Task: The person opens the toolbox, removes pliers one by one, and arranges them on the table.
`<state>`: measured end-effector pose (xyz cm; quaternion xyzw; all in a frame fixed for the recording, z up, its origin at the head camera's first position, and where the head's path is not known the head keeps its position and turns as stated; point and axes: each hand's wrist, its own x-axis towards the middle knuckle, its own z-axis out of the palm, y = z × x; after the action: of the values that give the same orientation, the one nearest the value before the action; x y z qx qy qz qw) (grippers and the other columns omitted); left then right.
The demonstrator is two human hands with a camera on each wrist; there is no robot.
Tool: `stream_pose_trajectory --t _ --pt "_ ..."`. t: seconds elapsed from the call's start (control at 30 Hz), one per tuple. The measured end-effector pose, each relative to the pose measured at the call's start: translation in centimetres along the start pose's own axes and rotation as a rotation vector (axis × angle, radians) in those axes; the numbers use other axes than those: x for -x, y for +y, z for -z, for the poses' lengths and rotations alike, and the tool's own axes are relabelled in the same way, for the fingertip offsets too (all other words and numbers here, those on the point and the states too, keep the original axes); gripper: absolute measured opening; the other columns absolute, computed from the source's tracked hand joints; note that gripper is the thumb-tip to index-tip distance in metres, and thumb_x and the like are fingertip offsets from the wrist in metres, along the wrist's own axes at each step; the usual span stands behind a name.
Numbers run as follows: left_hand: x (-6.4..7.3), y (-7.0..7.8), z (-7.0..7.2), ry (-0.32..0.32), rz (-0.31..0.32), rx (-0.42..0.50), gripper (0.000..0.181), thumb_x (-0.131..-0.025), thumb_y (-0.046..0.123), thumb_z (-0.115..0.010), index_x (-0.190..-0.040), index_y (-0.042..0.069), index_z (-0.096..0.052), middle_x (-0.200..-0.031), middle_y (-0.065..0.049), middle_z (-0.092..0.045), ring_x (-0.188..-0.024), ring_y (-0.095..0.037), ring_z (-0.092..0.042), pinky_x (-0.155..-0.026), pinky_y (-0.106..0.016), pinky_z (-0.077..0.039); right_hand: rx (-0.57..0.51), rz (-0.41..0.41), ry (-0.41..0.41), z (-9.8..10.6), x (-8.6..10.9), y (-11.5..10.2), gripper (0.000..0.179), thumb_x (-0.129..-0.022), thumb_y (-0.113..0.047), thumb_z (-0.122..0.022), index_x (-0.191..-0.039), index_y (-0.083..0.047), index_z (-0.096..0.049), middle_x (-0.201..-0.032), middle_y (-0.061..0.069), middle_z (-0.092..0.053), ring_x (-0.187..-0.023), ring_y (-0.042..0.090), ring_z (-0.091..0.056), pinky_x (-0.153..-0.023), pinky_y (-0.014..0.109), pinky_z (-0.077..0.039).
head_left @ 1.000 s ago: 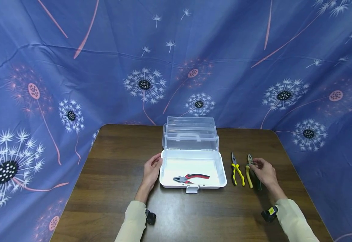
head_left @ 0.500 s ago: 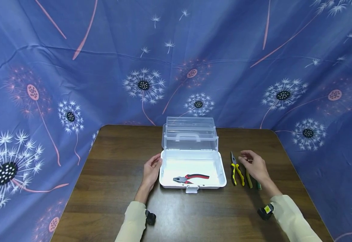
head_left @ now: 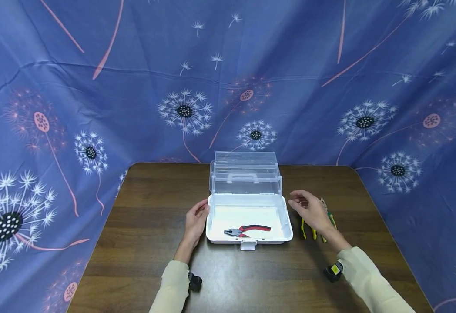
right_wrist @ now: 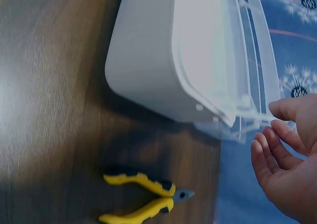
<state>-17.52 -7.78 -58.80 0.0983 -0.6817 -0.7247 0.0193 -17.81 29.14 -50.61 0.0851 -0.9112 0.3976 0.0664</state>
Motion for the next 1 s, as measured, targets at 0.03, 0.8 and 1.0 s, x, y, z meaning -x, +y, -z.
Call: stream_pose_trajectory --t 0.03,0.8,1.0 --pt "0.0 0.0 0.0 0.000 0.000 0.004 0.035 -0.103 0.008 -0.061 -0.136 -0.005 -0.061 -0.130 -0.022 -0.062 -0.114 -0.024 -0.061 -0.088 -0.016 -0.049 0.001 0.004 -0.006 -0.2 0.0 -0.3 0.027 -0.098 -0.008 -0.070 -0.122 0.005 -0.066 -0.110 0.020 -0.070 -0.098 0.029 -0.065 -0.085 0.041 -0.055" --pt "0.0 0.3 0.0 -0.006 0.011 0.003 0.037 -0.104 0.008 -0.060 -0.138 -0.006 -0.059 -0.131 -0.024 -0.060 -0.113 -0.026 -0.060 -0.085 -0.015 -0.048 -0.029 0.201 -0.146 -5.2 1.4 -4.2 0.028 -0.089 -0.005 -0.080 -0.116 -0.003 -0.070 -0.110 0.014 -0.071 -0.098 0.024 -0.067 -0.084 0.041 -0.058" --pt "0.0 0.8 0.1 -0.022 0.029 -0.030 0.036 -0.105 0.003 -0.056 -0.139 -0.010 -0.056 -0.133 -0.027 -0.059 -0.117 -0.031 -0.059 -0.088 -0.018 -0.050 -0.083 0.305 -0.204 -6.9 1.8 -4.0 0.026 -0.090 -0.005 -0.078 -0.115 -0.002 -0.069 -0.108 0.011 -0.071 -0.098 0.027 -0.068 -0.084 0.042 -0.058"
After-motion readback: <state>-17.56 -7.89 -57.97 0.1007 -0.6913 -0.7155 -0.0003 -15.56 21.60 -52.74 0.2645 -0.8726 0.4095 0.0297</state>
